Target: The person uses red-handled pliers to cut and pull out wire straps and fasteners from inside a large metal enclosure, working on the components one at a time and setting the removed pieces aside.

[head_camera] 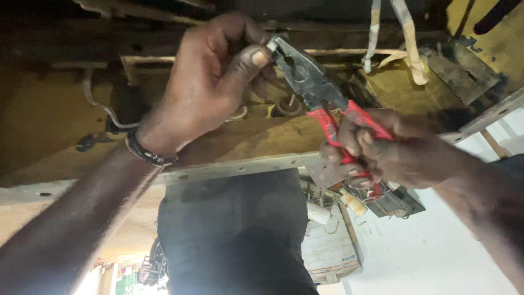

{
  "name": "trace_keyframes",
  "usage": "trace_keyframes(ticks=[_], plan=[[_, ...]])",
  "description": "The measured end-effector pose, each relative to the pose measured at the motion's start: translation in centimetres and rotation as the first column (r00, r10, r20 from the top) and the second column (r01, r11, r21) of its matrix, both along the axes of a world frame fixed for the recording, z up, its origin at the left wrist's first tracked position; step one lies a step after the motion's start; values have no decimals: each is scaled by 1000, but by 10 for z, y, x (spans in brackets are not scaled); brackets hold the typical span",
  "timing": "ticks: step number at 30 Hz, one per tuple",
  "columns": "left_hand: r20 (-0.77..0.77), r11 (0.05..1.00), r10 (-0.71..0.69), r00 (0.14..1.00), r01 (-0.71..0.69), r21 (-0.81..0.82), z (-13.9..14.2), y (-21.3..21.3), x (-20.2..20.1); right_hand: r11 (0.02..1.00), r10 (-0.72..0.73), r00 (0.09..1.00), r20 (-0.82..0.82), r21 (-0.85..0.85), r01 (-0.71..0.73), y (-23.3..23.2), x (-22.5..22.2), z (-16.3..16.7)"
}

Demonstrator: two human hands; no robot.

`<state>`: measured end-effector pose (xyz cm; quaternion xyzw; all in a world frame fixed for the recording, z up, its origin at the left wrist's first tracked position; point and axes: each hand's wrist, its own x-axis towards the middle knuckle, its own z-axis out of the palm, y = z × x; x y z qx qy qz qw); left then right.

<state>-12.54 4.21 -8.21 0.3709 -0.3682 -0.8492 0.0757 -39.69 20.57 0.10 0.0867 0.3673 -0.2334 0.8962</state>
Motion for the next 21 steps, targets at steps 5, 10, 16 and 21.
trace_keyframes(ticks=[5,10,16,21], plan=[[159,993,-78,984,92,-78,9,-3,-3,982,185,971,-153,-11,-189,-13,-14,10],[102,999,45,994,-43,-18,23,-2,1,927,322,886,-333,-81,-367,-19,-35,28],[74,992,123,990,-123,6,29,-2,0,859,451,803,-390,-55,-509,-29,-32,34],[143,986,118,983,-98,-138,33,5,0,609,731,498,-466,116,-785,-50,-19,31]])
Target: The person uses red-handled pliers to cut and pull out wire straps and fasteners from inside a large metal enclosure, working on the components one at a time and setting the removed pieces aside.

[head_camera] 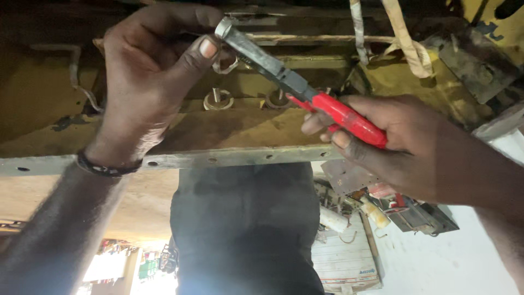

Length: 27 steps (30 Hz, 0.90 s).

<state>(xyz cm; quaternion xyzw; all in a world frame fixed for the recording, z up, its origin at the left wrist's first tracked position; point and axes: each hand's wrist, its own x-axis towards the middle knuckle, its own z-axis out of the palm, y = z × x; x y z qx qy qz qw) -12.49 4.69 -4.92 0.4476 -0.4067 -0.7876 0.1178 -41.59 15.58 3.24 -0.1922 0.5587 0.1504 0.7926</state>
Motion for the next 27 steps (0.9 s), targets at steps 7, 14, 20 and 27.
trace_keyframes(ticks=[7,14,20,27], plan=[[224,732,-82,971,211,-648,6,14,-4,992,100,990,-102,-67,-107,-17,15,0],[42,983,151,988,-146,-115,2,29,-12,856,104,987,-119,-494,-149,-3,20,-8],[-35,992,33,999,-28,124,1,14,-4,694,279,913,-299,-594,-407,19,27,-13],[-82,998,-44,996,48,49,-2,9,0,763,314,910,-272,-498,-412,18,42,-13]])
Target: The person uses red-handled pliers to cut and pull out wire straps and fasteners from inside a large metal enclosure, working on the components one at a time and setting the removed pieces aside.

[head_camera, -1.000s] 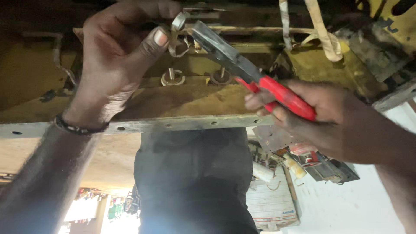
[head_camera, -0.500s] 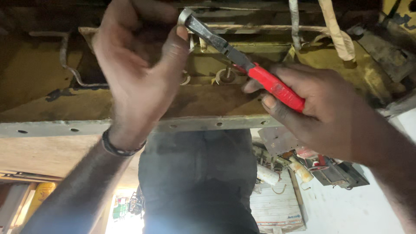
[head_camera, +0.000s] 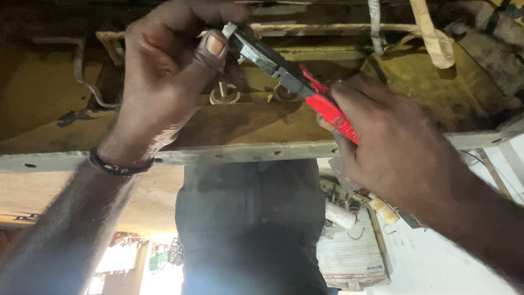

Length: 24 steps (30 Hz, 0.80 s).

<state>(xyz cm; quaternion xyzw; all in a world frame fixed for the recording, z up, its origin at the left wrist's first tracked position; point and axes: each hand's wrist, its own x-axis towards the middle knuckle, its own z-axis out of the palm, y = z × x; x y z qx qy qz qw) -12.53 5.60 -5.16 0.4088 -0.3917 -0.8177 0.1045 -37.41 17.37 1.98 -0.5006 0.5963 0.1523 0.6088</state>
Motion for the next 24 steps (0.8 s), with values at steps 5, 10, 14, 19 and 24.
trace_keyframes(ticks=[5,10,14,19,24], plan=[[44,999,-38,998,38,2,0,-1,1,982,52,997,-55,-177,-61,1,4,7],[117,996,-83,990,80,32,0,-9,-1,975,82,994,-72,-200,-95,0,5,5],[-32,974,-17,999,24,226,-13,-10,7,998,54,998,-8,19,-54,-6,-13,9],[-200,938,-285,938,316,145,-36,-11,25,971,-67,995,-70,-236,48,-1,-41,25],[-127,820,-570,811,571,-38,-37,-36,17,975,-151,976,-157,-186,121,8,-45,34]])
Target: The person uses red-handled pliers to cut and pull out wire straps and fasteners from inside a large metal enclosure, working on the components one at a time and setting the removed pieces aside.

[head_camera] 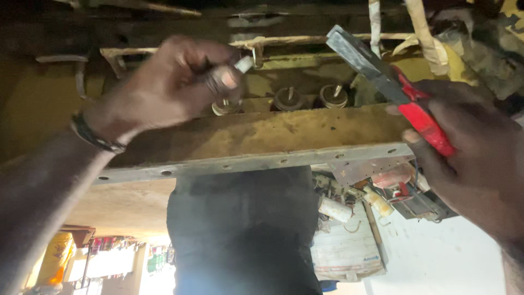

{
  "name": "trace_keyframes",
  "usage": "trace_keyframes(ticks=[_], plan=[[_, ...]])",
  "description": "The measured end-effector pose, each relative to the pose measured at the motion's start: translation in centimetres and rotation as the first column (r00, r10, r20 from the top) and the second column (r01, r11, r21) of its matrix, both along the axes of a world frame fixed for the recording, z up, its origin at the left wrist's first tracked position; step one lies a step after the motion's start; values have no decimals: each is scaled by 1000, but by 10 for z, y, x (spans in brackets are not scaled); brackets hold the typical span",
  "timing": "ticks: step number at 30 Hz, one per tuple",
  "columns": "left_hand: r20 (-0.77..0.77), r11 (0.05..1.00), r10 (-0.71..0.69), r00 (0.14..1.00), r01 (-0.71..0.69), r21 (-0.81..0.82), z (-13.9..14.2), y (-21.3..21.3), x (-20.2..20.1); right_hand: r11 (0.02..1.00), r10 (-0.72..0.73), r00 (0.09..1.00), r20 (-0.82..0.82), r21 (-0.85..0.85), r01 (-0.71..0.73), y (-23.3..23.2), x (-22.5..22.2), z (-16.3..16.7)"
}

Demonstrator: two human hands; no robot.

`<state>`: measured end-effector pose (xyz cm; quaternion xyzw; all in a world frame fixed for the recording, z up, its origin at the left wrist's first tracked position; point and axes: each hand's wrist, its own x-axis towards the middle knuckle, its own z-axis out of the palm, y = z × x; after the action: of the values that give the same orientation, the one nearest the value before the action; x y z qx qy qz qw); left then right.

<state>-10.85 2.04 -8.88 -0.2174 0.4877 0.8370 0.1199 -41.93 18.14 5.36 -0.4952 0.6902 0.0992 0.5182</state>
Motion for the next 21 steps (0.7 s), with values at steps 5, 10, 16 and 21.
trace_keyframes(ticks=[5,10,16,21], plan=[[173,928,-304,937,333,-170,11,-12,-14,985,-166,986,14,57,165,8,2,6],[54,813,-463,885,448,-372,15,-2,-2,995,-92,996,8,-40,92,17,11,2],[155,781,-427,891,450,-433,14,-11,5,1000,15,1000,11,13,-15,11,13,1],[-166,888,-71,984,-14,-459,16,-12,27,997,75,996,54,10,-75,-2,19,-22]])
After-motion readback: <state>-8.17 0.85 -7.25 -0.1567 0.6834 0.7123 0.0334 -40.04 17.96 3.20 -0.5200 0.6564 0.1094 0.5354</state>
